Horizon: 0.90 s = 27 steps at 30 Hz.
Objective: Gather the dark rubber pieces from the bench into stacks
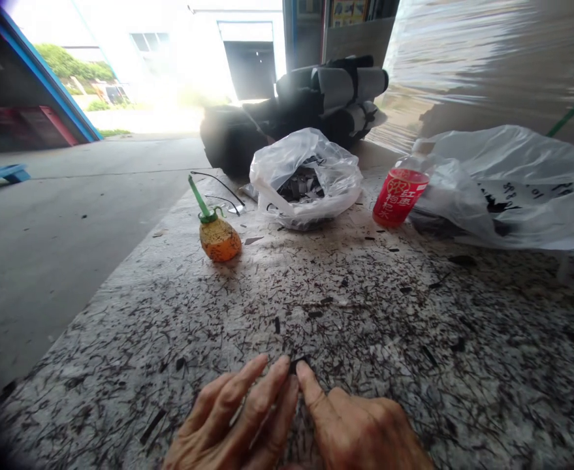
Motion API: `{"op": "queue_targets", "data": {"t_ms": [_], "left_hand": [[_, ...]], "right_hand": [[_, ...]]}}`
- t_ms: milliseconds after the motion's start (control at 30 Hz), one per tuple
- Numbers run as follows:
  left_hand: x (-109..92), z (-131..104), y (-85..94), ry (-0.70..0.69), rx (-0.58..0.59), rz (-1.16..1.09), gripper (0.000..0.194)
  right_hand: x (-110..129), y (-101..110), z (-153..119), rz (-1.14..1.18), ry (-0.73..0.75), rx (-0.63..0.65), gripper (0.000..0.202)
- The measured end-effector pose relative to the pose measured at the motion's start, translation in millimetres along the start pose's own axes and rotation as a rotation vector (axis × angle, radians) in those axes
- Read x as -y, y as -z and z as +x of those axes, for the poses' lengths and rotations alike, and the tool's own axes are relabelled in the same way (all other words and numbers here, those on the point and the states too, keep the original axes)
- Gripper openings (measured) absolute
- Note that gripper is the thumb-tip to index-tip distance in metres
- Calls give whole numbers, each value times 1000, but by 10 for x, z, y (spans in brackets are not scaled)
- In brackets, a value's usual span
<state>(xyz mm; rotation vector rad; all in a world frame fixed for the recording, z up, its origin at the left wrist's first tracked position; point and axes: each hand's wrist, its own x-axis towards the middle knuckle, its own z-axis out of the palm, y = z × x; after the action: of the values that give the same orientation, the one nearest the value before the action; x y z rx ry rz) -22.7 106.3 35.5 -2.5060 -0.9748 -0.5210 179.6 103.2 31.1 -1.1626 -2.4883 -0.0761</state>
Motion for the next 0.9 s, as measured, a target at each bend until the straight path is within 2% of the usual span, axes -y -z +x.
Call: {"op": "queue_targets", "data": {"t_ms": [100, 233, 367, 467, 533, 633, 800, 900], "left_hand": [[76, 65, 5, -153, 60, 89, 45], [97, 58, 36, -154, 29, 87, 50], [-22, 48, 15, 25, -70, -41, 46], [-78, 103, -6, 146, -123, -126, 31], [-76, 186, 12, 204, -18, -206, 18], [-68, 336, 64, 313, 200, -289, 14], [-48, 517, 116, 423, 368, -286, 5], [43, 579, 147, 436, 492, -368, 15]], "right_hand": [[-11, -16, -19, -3, -10, 50, 42], [-38, -45, -59, 25, -55, 118, 44], [-46, -71, -73, 67, -110, 130, 47], [-40, -103, -73, 84, -159, 106, 47], [-39, -128, -74, 92, -183, 90, 46], [-57, -155, -78, 92, -182, 83, 46], [-100, -160, -61, 166, -190, 78, 48], [-90, -176, -55, 247, -279, 52, 46]]}}
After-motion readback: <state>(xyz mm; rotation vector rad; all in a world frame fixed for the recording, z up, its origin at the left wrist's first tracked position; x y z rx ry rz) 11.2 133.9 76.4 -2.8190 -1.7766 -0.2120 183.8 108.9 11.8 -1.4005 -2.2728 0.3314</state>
